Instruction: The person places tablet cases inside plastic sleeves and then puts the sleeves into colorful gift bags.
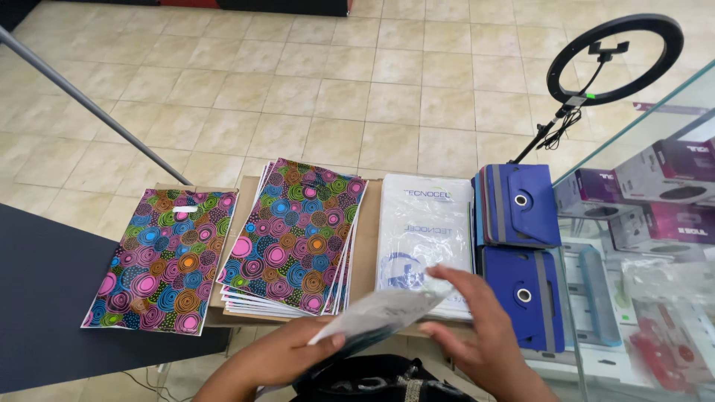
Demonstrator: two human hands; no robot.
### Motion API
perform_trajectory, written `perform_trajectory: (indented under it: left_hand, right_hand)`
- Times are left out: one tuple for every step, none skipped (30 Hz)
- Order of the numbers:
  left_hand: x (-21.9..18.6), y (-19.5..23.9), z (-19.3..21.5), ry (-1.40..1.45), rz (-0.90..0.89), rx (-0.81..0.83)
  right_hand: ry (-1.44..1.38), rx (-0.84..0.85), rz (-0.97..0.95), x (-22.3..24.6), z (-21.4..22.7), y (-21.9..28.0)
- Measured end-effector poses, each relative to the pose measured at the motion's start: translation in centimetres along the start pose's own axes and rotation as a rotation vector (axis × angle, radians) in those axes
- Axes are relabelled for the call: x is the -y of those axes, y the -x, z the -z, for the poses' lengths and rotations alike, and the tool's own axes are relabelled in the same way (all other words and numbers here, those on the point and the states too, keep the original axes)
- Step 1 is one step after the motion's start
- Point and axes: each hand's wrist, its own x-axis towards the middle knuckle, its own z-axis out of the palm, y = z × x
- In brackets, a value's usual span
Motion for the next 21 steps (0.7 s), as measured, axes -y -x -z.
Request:
perform_trajectory:
  left_hand:
    - [0.2,-0.1,0.3,0.125,0.025,-0.063]
    - [0.4,-0.2,0.6,0.249,0.049,-0.123]
    - [2.2,-0.2,0.5,0.247,0.046,-0.13]
    - [4.0,-0.1,0.4,0.428,0.131,-0.195]
    - [5.8,-0.1,0.3,0.61,0.214,-0.261]
    - [7.0,-0.9,0.1,0.615,0.215,-0.263]
    - [8.2,-1.9,0.0,0.757,0.245,-0.348]
    - [9.3,-3.4,0.6,0.888,0.265,-0.427]
    - [5.1,-5.0,1.9,0.882,0.256,-0.421]
    - [1.0,-6.3,2.9,0.999,0.409,-0.512]
    - [-3.1,-7.6,3.8,1.114,0.568,-0.599]
    - [-0.4,-10.1,4.7,1.115,0.577,-0.59]
    - [2.4,-12.6,5.5,1.116,0.066,-0.483]
    - [5.3,-15.1,6.4,1.075,-0.435,-0.344]
    - [6.6,-16.7,7.3,1.078,-0.425,-0.335]
    - [8.0,-18.2,7.7,0.913,-0.036,-0.692]
    - [9.6,-19.6,8.1,0.698,0.368,-1.004]
    - [13.8,-20.9,7.5,0.702,0.389,-0.989]
    - [18.0,-22.1,6.7,0.396,0.436,-1.005]
    - [22.1,-23.6,6.7,0.082,0.461,-1.005]
    - [25.8,-24.1,5.6,0.078,0.467,-0.991]
  right_hand:
    - [-0.078,-0.23,-0.02,-2.1,-0.2,0.5]
    - [-0.159,-0.461,-0.041,-4.2,-0.5,1.0]
    - [-0.159,-0.459,-0.034,-4.8,-0.9,1.4]
    - [-0.338,-0.399,-0.234,-5.4,-1.3,1.7]
    - [-0.514,-0.33,-0.434,-6.0,-1.8,2.1]
    - [-0.512,-0.325,-0.436,-10.2,-3.8,3.8]
    - [-0.671,-0.089,-0.764,-14.2,-5.8,6.8]
    - [-0.818,0.135,-1.089,-17.8,-7.6,10.3]
    - [-0.817,0.124,-1.082,-19.0,-8.4,10.5]
    - [-0.918,0.117,-0.925,-19.9,-9.4,11.1]
    - [-1.012,0.111,-0.765,-21.0,-10.5,11.6]
    - [-1.015,0.105,-0.775,-19.2,-9.4,10.4]
    - [-1.007,-0.035,-0.876,-17.6,-8.4,9.2]
    - [-0.996,-0.177,-0.975,-15.9,-7.5,7.7]
    - [-1.001,-0.185,-0.984,-16.5,-7.6,8.0]
    - [-0.986,-0.338,-1.05,-16.8,-7.6,8.7]
    - [-0.966,-0.491,-1.115,-17.2,-7.7,9.3]
    - [-0.966,-0.496,-1.14,-16.0,-6.9,9.7]
    - [-0.955,-0.543,-1.203,-14.8,-6.0,10.0]
    - [-0.949,-0.593,-1.253,-14.0,-5.2,9.6]
    - [-0.954,-0.601,-1.266,-13.8,-4.9,10.1]
